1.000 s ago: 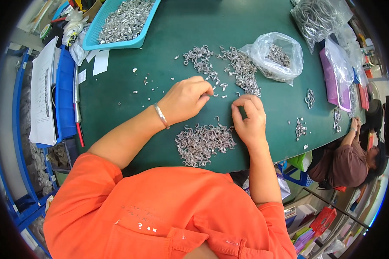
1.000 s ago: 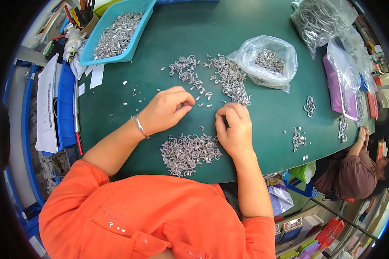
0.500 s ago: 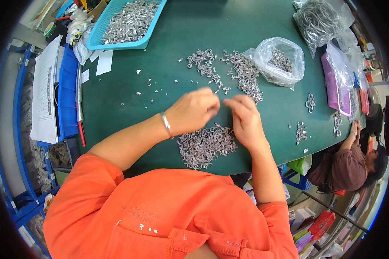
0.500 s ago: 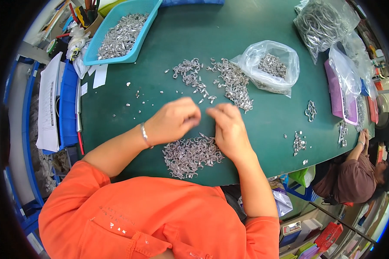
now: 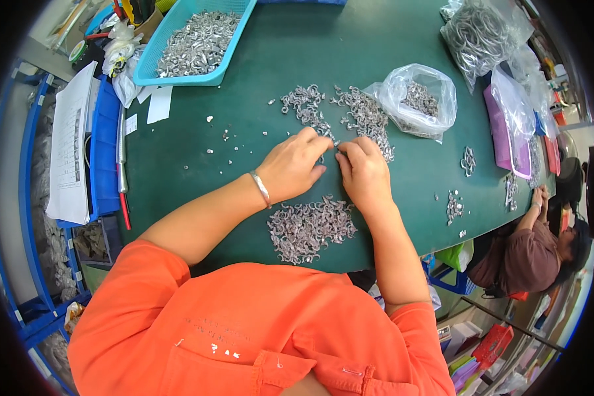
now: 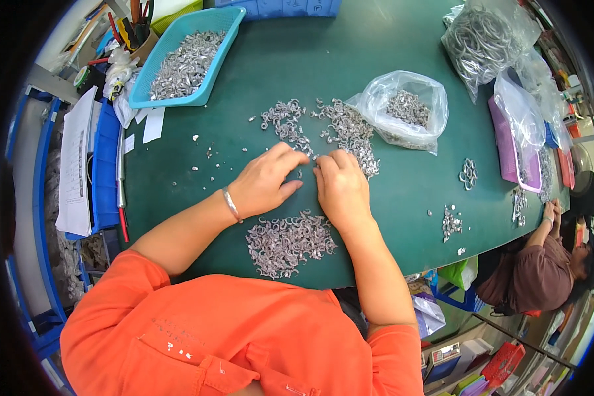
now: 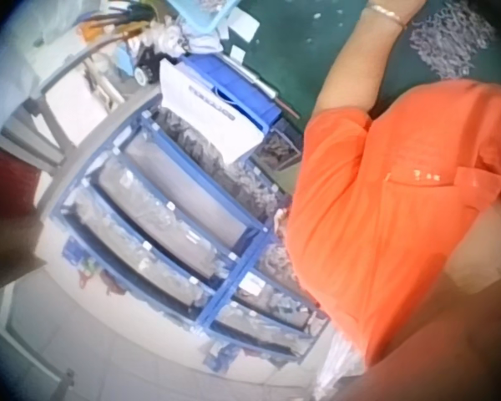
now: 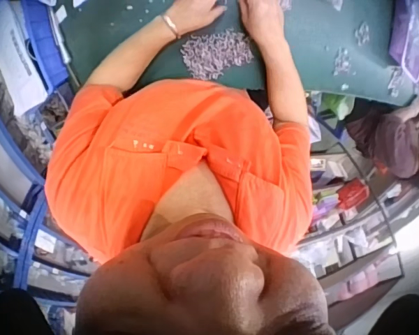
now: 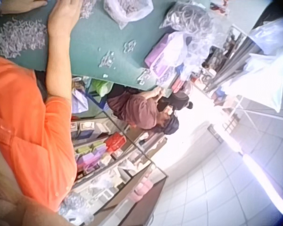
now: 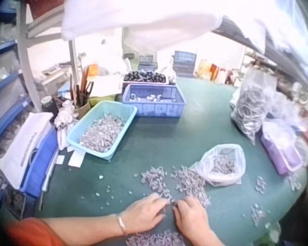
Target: The person sits at a green workbench and manually assembles small silver metal components. They pick up individual pieces from a pile on the table, connect them by hand, and place the finished units into a clear plastic bag.
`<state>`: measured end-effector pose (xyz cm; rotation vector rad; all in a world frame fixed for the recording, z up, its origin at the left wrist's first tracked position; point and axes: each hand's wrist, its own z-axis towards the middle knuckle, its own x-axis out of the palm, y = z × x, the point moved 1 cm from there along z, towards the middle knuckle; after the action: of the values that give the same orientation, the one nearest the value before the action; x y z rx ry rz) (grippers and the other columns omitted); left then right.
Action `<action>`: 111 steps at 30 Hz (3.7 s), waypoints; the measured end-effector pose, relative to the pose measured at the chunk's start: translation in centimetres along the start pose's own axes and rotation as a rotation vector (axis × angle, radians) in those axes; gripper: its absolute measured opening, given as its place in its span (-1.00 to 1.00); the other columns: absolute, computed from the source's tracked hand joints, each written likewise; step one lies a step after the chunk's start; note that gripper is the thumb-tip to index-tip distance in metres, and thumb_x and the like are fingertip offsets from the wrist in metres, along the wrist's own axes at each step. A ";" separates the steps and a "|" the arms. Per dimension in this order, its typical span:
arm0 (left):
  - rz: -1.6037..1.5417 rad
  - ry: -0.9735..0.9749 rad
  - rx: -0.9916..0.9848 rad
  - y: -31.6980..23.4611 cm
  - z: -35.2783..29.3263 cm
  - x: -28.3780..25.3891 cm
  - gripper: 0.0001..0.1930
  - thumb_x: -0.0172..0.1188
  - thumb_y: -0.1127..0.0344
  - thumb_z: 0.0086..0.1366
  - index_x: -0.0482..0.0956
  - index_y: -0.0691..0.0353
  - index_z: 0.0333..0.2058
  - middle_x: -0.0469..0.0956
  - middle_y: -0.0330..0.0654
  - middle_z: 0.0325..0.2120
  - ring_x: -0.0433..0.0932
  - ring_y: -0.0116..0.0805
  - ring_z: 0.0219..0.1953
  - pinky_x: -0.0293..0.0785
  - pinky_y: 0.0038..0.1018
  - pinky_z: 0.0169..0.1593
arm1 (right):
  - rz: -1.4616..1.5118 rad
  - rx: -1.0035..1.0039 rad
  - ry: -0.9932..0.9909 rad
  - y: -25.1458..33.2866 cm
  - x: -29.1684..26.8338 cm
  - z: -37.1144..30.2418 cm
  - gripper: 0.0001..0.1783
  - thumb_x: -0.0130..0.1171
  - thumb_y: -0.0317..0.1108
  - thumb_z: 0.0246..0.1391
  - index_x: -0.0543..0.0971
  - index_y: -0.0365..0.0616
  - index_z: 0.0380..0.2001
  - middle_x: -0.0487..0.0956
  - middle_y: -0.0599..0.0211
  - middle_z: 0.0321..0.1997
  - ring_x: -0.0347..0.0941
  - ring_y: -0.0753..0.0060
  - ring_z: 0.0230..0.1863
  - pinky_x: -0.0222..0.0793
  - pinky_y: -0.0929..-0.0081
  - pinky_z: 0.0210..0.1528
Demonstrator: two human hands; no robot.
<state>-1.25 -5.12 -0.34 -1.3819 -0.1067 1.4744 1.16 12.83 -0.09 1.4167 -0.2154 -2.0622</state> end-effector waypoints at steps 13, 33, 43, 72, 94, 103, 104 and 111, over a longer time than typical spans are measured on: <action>-0.207 -0.080 0.035 -1.0 -0.5 -1.0 -0.84 0.38 0.56 0.06 0.58 0.29 -0.40 0.54 -0.17 -0.42 0.57 -0.36 -0.48 0.52 -0.52 -0.38 | 0.984 0.752 0.212 1.0 -2.0 -1.2 -0.85 0.13 -0.63 0.16 0.53 -0.27 -0.19 0.65 0.21 -0.20 0.60 0.43 -0.24 0.51 0.51 -0.22; 0.253 -0.547 0.041 2.8 2.3 -9.3 -0.89 0.29 0.52 0.07 0.58 0.22 -0.39 0.55 -0.13 -0.39 0.55 -0.10 -0.26 0.49 -0.31 -0.19 | 0.291 0.138 0.185 -0.5 -1.6 -2.3 -0.84 0.30 -0.54 -0.05 0.62 -0.22 -0.33 0.55 0.20 -0.36 0.51 0.08 -0.32 0.47 0.29 -0.25; -0.006 0.225 0.239 -1.6 -2.0 1.8 -0.91 0.25 0.48 0.09 0.51 0.20 -0.43 0.45 -0.12 -0.43 0.49 -0.07 -0.29 0.43 -0.25 -0.17 | 0.182 -0.109 0.040 0.2 0.0 2.3 -0.65 0.05 -0.70 -0.14 0.61 -0.28 -0.23 0.59 0.09 -0.11 0.50 -0.02 -0.11 0.44 0.19 -0.02; -0.272 0.316 -0.134 -0.3 -0.4 -1.6 -0.84 0.25 0.52 0.06 0.49 0.28 -0.35 0.45 -0.20 -0.50 0.53 -0.25 -0.43 0.48 -0.35 -0.33 | 0.477 0.290 0.309 0.3 -4.6 -3.5 -0.84 0.24 -0.62 -0.03 0.60 -0.25 -0.32 0.58 0.22 -0.26 0.54 0.15 -0.26 0.47 0.33 -0.21; 0.352 -0.284 -0.076 2.3 1.9 -1.8 -0.72 0.20 0.59 0.11 0.54 0.27 -0.16 0.46 -0.03 -0.12 0.49 -0.02 -0.08 0.47 -0.30 -0.06 | 0.165 -0.209 0.225 0.0 0.5 2.5 -0.64 0.04 -0.71 -0.15 0.63 -0.27 -0.24 0.57 0.16 -0.05 0.47 0.01 -0.03 0.43 0.24 0.07; -0.109 -0.100 0.007 1.0 1.8 -0.1 -0.75 0.21 0.60 0.13 0.57 0.32 -0.17 0.53 -0.06 -0.17 0.57 -0.11 -0.14 0.52 -0.36 -0.06 | 0.219 -0.100 0.152 -0.6 -2.7 -0.9 -0.55 0.03 -0.74 -0.09 0.59 -0.26 -0.09 0.56 0.06 -0.06 0.48 -0.04 -0.01 0.42 0.22 0.08; -0.147 -0.139 -0.012 0.7 1.8 -0.4 -0.76 0.20 0.61 0.14 0.57 0.32 -0.18 0.53 -0.06 -0.19 0.58 -0.13 -0.18 0.53 -0.38 -0.09 | 0.206 -0.069 0.144 -0.8 -3.2 -1.5 -0.56 0.03 -0.74 -0.08 0.59 -0.26 -0.08 0.56 0.06 -0.06 0.48 -0.04 -0.01 0.42 0.22 0.08; 0.106 -0.040 0.074 -0.2 0.6 0.3 -0.83 0.39 0.39 0.04 0.56 0.19 -0.41 0.48 -0.16 -0.37 0.50 -0.09 -0.27 0.42 -0.25 -0.18 | 0.188 -0.021 0.070 -0.1 -2.0 -2.3 -0.80 0.34 -0.53 -0.10 0.62 -0.15 -0.31 0.53 0.24 -0.29 0.48 0.09 -0.22 0.44 0.27 -0.17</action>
<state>-1.47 -4.47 -0.23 -1.3151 -0.0039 1.5791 3.60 14.54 0.45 1.3981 -0.2858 -1.8551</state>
